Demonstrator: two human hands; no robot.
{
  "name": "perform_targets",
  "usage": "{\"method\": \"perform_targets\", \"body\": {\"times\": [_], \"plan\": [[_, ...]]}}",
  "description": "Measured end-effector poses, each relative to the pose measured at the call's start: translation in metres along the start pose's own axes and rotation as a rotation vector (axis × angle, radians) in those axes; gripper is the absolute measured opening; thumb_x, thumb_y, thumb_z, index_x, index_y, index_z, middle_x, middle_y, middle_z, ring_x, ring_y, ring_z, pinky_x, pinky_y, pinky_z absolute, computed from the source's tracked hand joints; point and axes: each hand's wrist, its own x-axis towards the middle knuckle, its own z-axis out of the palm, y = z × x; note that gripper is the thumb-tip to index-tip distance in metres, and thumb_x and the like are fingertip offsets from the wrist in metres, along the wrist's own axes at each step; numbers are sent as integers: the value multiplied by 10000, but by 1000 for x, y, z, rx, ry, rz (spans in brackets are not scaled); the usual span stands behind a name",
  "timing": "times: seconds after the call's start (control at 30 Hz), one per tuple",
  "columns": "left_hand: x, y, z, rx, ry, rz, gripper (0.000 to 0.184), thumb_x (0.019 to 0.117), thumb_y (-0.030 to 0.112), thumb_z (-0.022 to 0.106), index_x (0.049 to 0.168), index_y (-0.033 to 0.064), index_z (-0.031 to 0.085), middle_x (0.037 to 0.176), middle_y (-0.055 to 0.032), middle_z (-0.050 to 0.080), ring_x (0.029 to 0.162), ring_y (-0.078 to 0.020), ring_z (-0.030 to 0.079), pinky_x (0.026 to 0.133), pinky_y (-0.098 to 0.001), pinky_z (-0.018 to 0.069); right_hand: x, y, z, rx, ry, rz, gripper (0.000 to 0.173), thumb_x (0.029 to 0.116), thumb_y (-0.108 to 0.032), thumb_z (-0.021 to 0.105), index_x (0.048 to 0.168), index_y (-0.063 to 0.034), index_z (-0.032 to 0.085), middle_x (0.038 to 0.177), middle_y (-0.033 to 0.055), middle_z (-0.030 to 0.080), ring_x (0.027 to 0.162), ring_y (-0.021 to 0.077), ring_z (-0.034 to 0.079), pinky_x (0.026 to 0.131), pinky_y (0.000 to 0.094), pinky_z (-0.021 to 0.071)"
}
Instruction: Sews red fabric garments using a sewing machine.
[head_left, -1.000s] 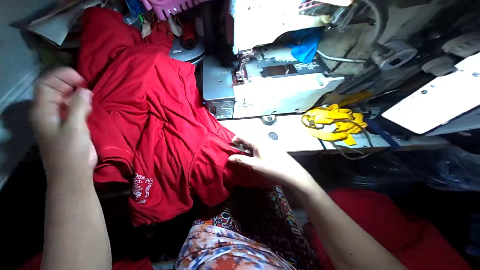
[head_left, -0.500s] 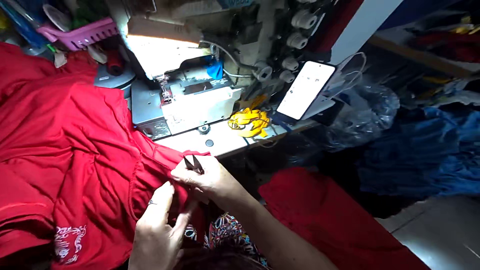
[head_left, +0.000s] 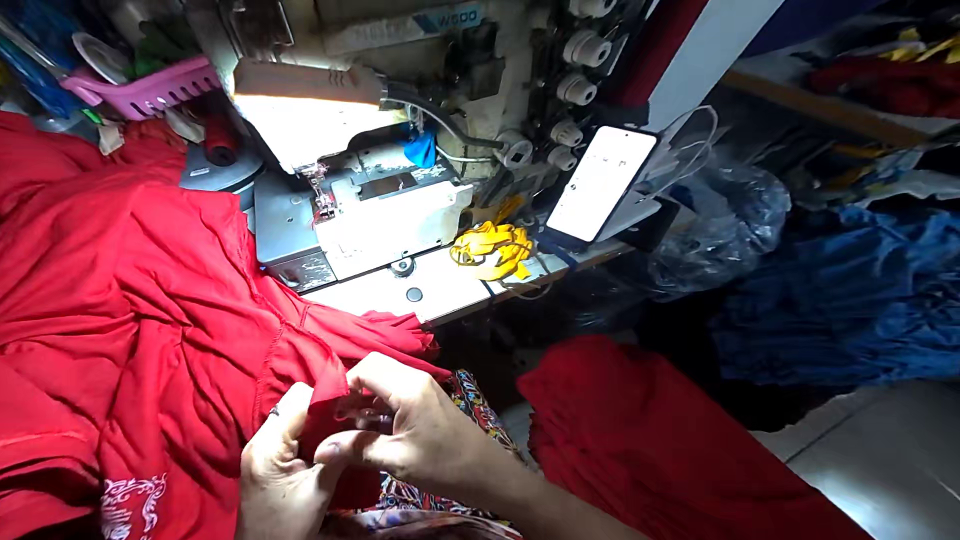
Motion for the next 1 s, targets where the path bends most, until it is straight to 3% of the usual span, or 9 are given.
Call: {"method": "perform_targets", "body": {"times": [0.1,0.2,0.33,0.43,0.53,0.67,0.73,0.8,1.0], "plan": [[3,7,-4,-32,-3,-61,184,857,143,804,989,25,754,982,-30,742,939,-44,694,866,-211,578,1,2,-8,-42,46,-6,184,973,-166,654,924,7,696,871,59,644,774,42,577,703,188,480],[4,1,-21,29,29,-85,150,886,157,778,1003,100,704,981,85,708,927,22,677,834,-177,598,4,9,-28,-114,120,67,121,946,-197,685,914,-85,715,888,-14,635,797,12,588,694,181,497],[6,13,-21,52,23,-1,126,935,142,732,1023,53,719,1002,58,724,942,50,665,841,-148,576,10,0,-11,-363,92,-60,430,839,-210,786,1252,-135,691,1131,74,672,964,156,672,754,366,586],[11,25,-18,-184,-78,-8,118,1022,204,630,1085,214,730,1051,184,713,961,98,647,841,-103,549,17,5,2,-416,144,-133,495,711,12,732,1190,-108,712,1082,88,679,934,198,686,698,394,595],[19,19,-28,-452,-1,-111,197,1036,291,580,1109,309,762,1072,189,743,986,66,676,872,-125,551,19,21,-12,-256,222,64,322,784,41,634,1060,-108,708,1015,8,697,907,96,668,749,316,577],[26,10,-33,-899,235,-487,360,1112,201,368,1035,165,718,984,-35,780,893,-113,760,783,-287,642,20,28,-23,422,241,350,56,938,-59,626,930,-81,677,651,-38,577,515,-6,492,478,157,412],[32,9,-29,-949,325,-579,481,1129,255,283,980,144,728,900,-42,773,831,-102,756,730,-276,642,22,23,-22,692,208,459,156,1019,-160,588,887,-88,632,606,-27,541,460,-1,456,430,148,382],[36,6,-29,-848,346,-548,475,1125,235,256,976,149,699,898,-9,758,856,-70,735,764,-256,627,25,24,-22,811,179,485,213,1049,-197,545,886,-83,622,599,-20,525,444,1,443,418,145,376],[35,-14,-52,-408,160,-221,253,1033,155,511,1146,196,733,1027,45,719,896,-42,685,784,-203,588,36,22,-21,773,204,368,125,1001,-65,549,982,-65,672,585,-17,534,434,-15,436,418,128,378]]}}
